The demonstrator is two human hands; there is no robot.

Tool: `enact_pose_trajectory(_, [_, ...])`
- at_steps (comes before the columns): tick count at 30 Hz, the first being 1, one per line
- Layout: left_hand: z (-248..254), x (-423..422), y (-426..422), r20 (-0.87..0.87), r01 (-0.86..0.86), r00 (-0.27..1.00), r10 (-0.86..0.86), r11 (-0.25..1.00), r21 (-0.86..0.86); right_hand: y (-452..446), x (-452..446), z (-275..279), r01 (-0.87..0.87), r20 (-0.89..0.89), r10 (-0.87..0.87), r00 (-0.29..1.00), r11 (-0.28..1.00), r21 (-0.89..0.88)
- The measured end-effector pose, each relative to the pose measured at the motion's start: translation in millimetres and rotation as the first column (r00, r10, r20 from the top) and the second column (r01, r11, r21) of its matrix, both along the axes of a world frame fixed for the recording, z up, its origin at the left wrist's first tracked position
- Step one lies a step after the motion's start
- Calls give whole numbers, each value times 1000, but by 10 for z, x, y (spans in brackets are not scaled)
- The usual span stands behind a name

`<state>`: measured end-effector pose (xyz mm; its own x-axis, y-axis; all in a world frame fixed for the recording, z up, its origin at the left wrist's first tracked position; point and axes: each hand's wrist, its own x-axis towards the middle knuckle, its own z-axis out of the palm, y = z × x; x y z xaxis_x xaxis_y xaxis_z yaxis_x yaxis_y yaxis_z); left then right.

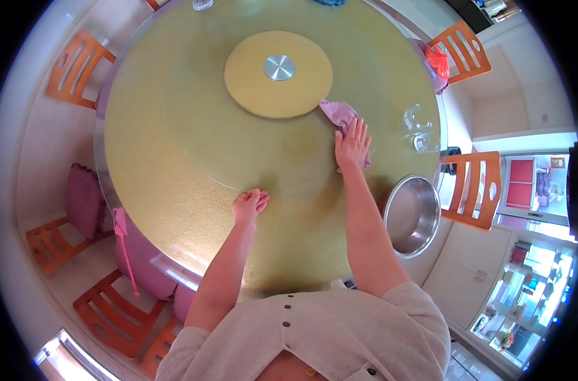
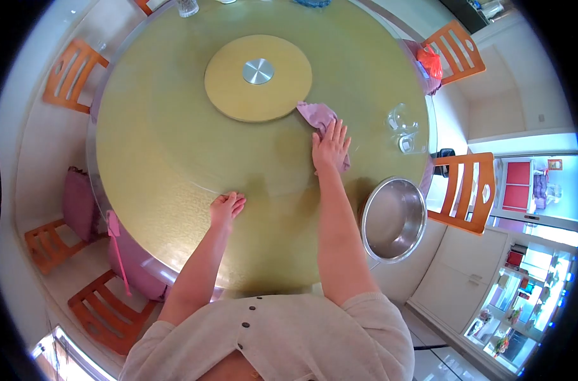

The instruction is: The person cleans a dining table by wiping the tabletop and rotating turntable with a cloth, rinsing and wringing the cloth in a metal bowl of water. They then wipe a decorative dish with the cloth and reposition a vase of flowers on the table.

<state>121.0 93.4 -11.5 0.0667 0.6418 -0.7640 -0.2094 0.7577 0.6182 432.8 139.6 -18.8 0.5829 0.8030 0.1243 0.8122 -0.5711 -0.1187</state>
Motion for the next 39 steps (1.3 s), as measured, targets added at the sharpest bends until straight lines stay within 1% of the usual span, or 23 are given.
enact_pose_trajectory(2, [-15,7,11,6,10,1000,-10,1000,1,87,-115,60,-45,-34,46,998,999,25])
enact_pose_trajectory(3, [-54,5,4,14,17,1000,-17,1000,9,156,-186,88,-40,-34,41,999,999,25])
enact_pose_trajectory(5, [-71,3,-1,18,22,1000,-22,1000,19,345,-371,131,-147,-55,145,988,989,-26])
enact_pose_trajectory(6, [-58,11,10,10,21,1000,-21,1000,-4,440,-460,158,-147,-60,145,988,989,-21])
enact_pose_trajectory(8, [-68,7,17,-4,15,1000,-15,1000,-24,634,-639,223,-205,-119,202,972,979,-10])
enact_pose_trajectory(10, [-105,0,12,28,18,999,-18,1000,-23,868,-802,230,-241,-121,236,964,970,-25])
enact_pose_trajectory(12, [-112,4,9,21,14,1000,-13,999,-31,1097,-989,232,-341,-134,328,935,937,-82])
enact_pose_trajectory(13, [-94,11,21,15,15,1000,-15,999,-45,1197,-1102,228,-347,-135,334,933,935,-79])
enact_pose_trajectory(15, [-50,16,28,17,3,1000,-2,999,-45,1350,-1356,207,-470,-154,459,875,881,-47])
enact_pose_trajectory(16, [-26,18,34,20,-3,1000,3,999,-44,1403,-1483,217,-478,-157,466,870,877,-47])
enact_pose_trajectory(18, [21,18,36,23,-13,1000,14,999,-43,1430,-1744,222,-632,-188,620,762,775,-10])
enact_pose_trajectory(19, [20,14,36,31,-12,999,14,999,-38,1417,-1860,191,-637,-194,623,758,771,-12])
enact_pose_trajectory(21, [0,17,22,31,-30,999,31,999,-30,1291,-2029,145,-721,-148,719,679,691,51])
enact_pose_trajectory(22, [-16,29,11,35,-40,999,40,999,-15,1181,-2082,155,-718,-150,715,683,695,44])
enact_pose_trajectory(24, [-37,45,5,39,-37,999,38,999,-14,927,-2140,201,-793,-138,789,598,608,42])
enact_pose_trajectory(27, [-81,29,6,49,-26,998,27,1000,-15,492,-2064,241,-802,-179,799,575,593,69])
enact_pose_trajectory(29, [-118,23,17,64,-11,998,12,1000,-17,241,-1916,236,-779,-201,774,600,623,77])
enact_pose_trajectory(31, [-156,11,14,39,-27,999,28,999,-23,47,-1689,242,-753,-225,749,623,652,83])
enact_pose_trajectory(33, [-181,-1,6,36,-18,999,18,1000,-7,-119,-1418,257,-649,-93,643,760,759,-53])
enact_pose_trajectory(34, [-184,5,9,28,-17,999,17,1000,10,-188,-1266,243,-638,-86,633,769,768,-55])
enact_pose_trajectory(36, [-185,0,7,34,-7,999,6,1000,26,-315,-939,201,-438,-77,434,898,898,-44])
enact_pose_trajectory(37, [-180,5,10,34,-15,999,13,999,43,-388,-746,148,-427,-72,423,903,903,-44])
enact_pose_trajectory(39, [-163,7,12,34,-15,999,14,999,43,-567,-386,1,-198,-95,206,974,976,87])
